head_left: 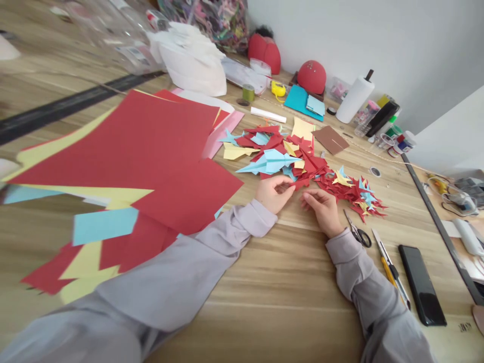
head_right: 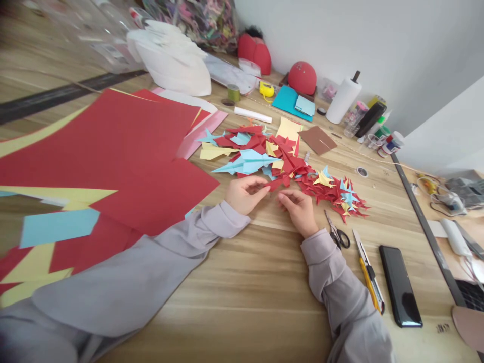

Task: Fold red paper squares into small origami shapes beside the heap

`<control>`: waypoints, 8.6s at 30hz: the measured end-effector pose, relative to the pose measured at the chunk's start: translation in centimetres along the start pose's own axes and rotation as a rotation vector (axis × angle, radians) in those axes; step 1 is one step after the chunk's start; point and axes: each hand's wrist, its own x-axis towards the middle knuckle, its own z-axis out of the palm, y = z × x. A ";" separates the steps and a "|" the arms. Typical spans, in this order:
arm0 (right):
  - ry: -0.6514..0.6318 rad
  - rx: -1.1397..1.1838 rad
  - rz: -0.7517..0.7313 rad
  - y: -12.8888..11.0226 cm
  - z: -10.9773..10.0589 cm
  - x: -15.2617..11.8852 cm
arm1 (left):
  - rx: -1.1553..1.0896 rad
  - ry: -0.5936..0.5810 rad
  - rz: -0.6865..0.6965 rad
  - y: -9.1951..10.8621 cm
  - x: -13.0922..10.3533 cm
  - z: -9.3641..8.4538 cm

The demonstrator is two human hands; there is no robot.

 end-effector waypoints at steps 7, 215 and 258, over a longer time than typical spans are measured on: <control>0.039 0.034 -0.039 0.0 0.2 0.2 | -0.054 -0.180 0.069 -0.1 -0.2 0.0; -0.054 0.078 0.036 0.0 0.1 0.4 | -0.205 -0.241 -0.138 -0.1 0.7 -0.1; -0.021 0.100 0.025 0.1 0.1 0.4 | -0.259 -0.288 -0.209 0.3 0.5 0.1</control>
